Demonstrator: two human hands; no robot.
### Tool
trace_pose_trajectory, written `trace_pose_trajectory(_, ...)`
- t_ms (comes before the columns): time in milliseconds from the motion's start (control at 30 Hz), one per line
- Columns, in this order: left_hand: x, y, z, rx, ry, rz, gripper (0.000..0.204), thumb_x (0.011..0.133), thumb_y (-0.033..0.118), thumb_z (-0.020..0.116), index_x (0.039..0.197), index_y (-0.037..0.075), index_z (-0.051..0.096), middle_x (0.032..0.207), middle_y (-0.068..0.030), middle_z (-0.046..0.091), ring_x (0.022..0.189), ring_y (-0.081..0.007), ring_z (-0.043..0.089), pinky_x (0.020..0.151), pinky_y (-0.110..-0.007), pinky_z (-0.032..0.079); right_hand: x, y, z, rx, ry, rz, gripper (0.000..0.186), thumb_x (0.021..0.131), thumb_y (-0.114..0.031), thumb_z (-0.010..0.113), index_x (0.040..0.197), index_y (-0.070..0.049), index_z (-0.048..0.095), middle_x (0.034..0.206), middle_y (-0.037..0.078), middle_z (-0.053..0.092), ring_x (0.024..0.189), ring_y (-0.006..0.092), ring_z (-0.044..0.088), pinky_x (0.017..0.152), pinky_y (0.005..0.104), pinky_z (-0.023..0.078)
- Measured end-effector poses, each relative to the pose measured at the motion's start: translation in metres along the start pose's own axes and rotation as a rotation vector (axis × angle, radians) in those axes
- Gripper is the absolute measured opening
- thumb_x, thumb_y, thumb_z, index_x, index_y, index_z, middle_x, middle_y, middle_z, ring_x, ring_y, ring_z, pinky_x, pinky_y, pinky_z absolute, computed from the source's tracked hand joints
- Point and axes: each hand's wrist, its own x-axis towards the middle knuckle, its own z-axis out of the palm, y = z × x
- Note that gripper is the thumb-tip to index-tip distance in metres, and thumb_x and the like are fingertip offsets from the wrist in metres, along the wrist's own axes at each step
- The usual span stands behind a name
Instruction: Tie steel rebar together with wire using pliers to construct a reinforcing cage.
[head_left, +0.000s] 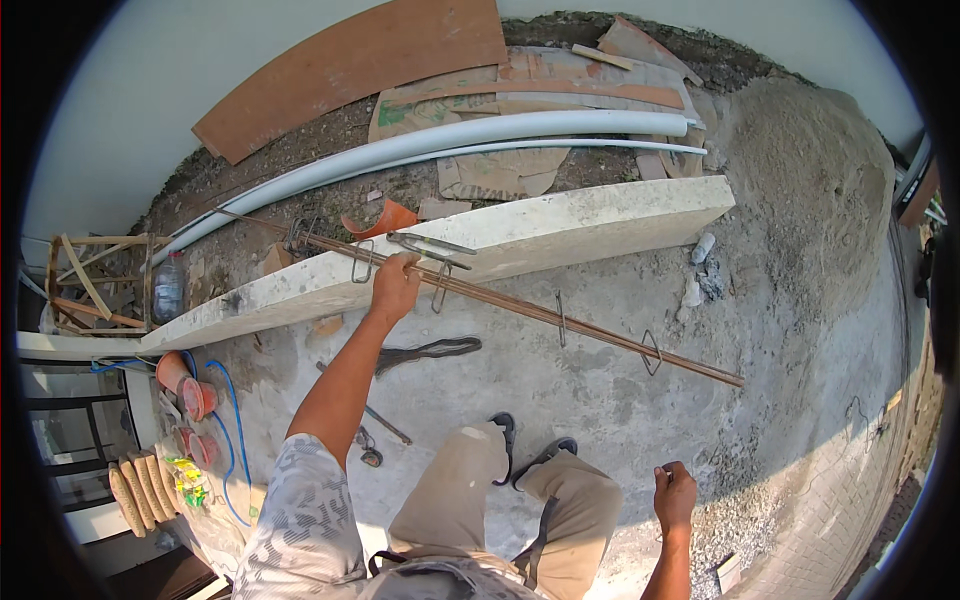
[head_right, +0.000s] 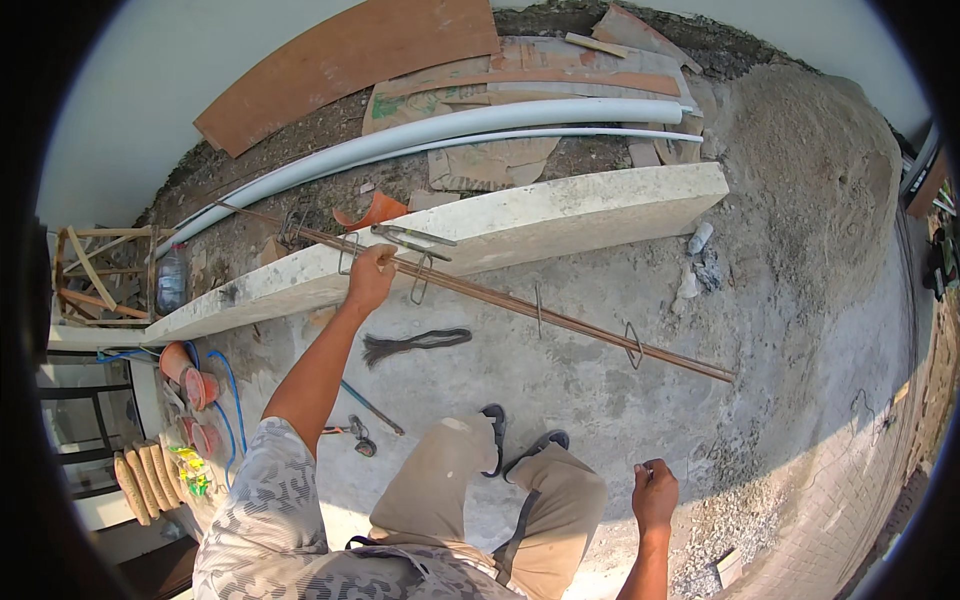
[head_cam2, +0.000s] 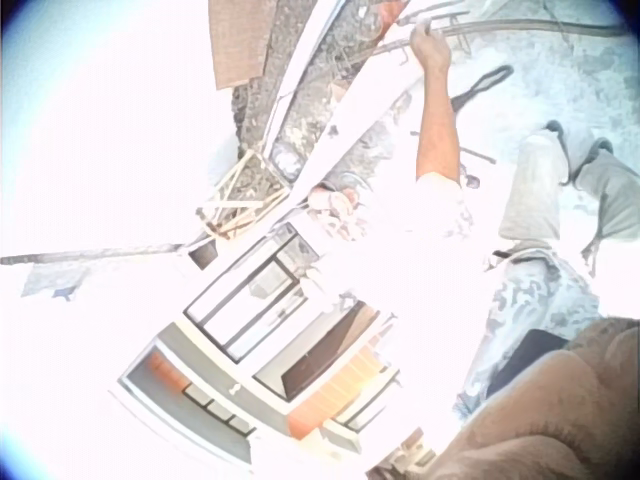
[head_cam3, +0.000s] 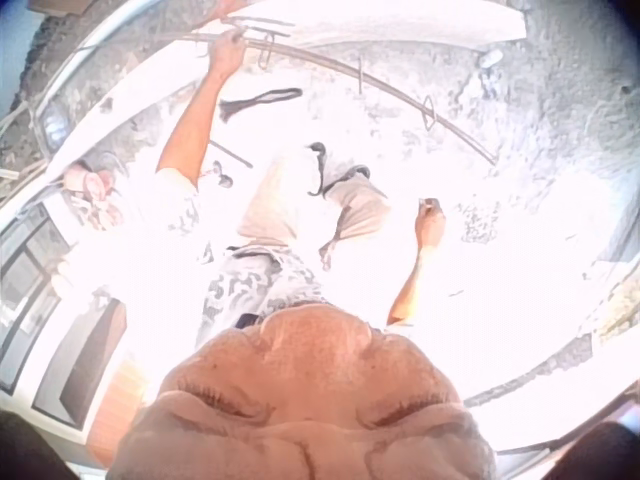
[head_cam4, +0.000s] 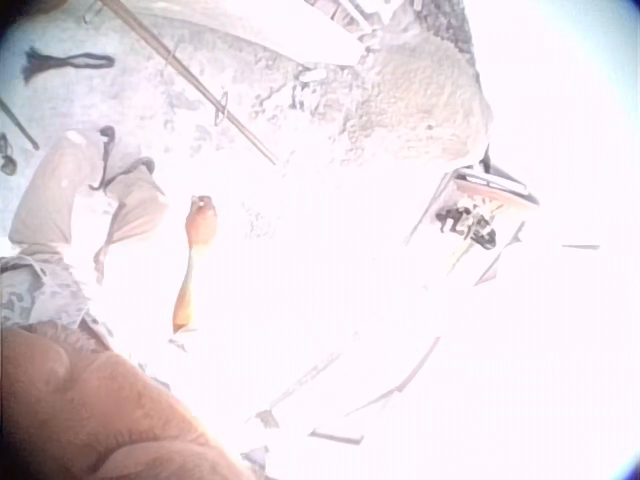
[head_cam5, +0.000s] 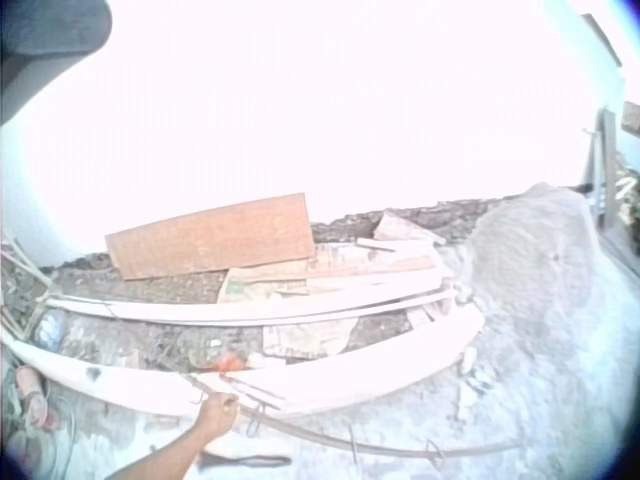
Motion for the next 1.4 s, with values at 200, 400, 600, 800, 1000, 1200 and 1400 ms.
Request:
trace_pose_trajectory(200,0.093,-0.056,-0.005,0.667,-0.186,0.303,0.057,0.076,0.001,0.08,0.13,0.0,0.064,0.137,-0.0205,0.061,0.127,-0.0385,0.059,0.11,-0.044,0.046,0.047,0.055,0.036,-0.073,0.104,0.08,0.014,0.089,-0.011,0.075,0.092,0.0,0.067,0.078,0.023,0.069,0.072,0.0437,0.067,0.063,0.0492,0.05)
trace_pose_trajectory(400,0.116,-0.03,0.004,0.784,-0.382,0.341,0.059,0.065,0.008,0.091,0.118,0.003,0.066,0.124,-0.0187,0.066,0.119,-0.0412,0.062,0.101,-0.049,0.051,0.087,0.084,0.044,-0.164,0.238,0.17,0.013,0.09,-0.01,0.075,0.094,0.0,0.069,0.082,0.024,0.07,0.074,0.0432,0.068,0.064,0.0495,0.049)
trace_pose_trajectory(600,0.118,-0.052,0.015,0.903,-0.4,0.456,0.042,0.06,0.013,0.094,0.094,0.002,0.072,0.1,-0.018,0.073,0.101,-0.0411,0.07,0.085,-0.05,0.055,0.092,0.098,0.104,-0.09,0.436,0.037,0.011,0.091,-0.009,0.073,0.094,0.001,0.068,0.069,0.019,0.066,0.061,0.0366,0.061,0.06,0.0472,0.044)
trace_pose_trajectory(800,0.102,-0.036,-0.019,0.878,-0.081,0.392,0.031,0.064,0.008,0.08,0.094,0.001,0.074,0.098,-0.02,0.072,0.098,-0.0408,0.07,0.085,-0.048,0.056,0.077,0.099,0.111,-0.068,0.368,0.047,0.012,0.093,-0.008,0.071,0.095,0.003,0.067,0.062,0.015,0.06,0.055,0.0291,0.054,0.056,0.0457,0.04)
trace_pose_trajectory(1000,-0.011,-0.028,-0.059,0.334,0.364,0.241,0.04,0.073,0.012,0.082,0.106,-0.007,0.071,0.095,-0.0197,0.072,0.086,-0.0294,0.073,0.082,-0.039,0.058,0.075,0.112,0.102,-0.085,0.507,0.04,0.016,0.1,-0.014,0.065,0.094,0.002,0.067,0.062,0.015,0.056,0.054,0.0294,0.047,0.055,0.0464,0.036)
trace_pose_trajectory(1200,-0.207,-0.156,0.054,-0.159,0.056,-0.347,0.037,0.067,0.006,0.086,0.097,-0.008,0.069,0.073,-0.0085,0.067,0.064,-0.0128,0.061,0.059,-0.033,0.05,0.069,0.084,0.11,0.147,0.407,0.073,0.029,0.107,-0.024,0.057,0.098,0.001,0.068,0.064,0.008,0.055,0.057,0.0197,0.049,0.053,0.0388,0.036)
trace_pose_trajectory(1400,-0.286,-0.28,0.203,0.306,-0.456,-0.465,0.048,0.068,0.033,0.086,0.095,-0.004,0.074,0.077,-0.022,0.072,0.071,-0.0325,0.072,0.072,-0.041,0.058,0.053,0.076,0.131,0.716,0.388,0.045,0.036,0.111,-0.031,0.05,0.101,-0.002,0.068,0.067,-0.003,0.054,0.054,0.0024,0.034,0.048,0.0215,0.024)
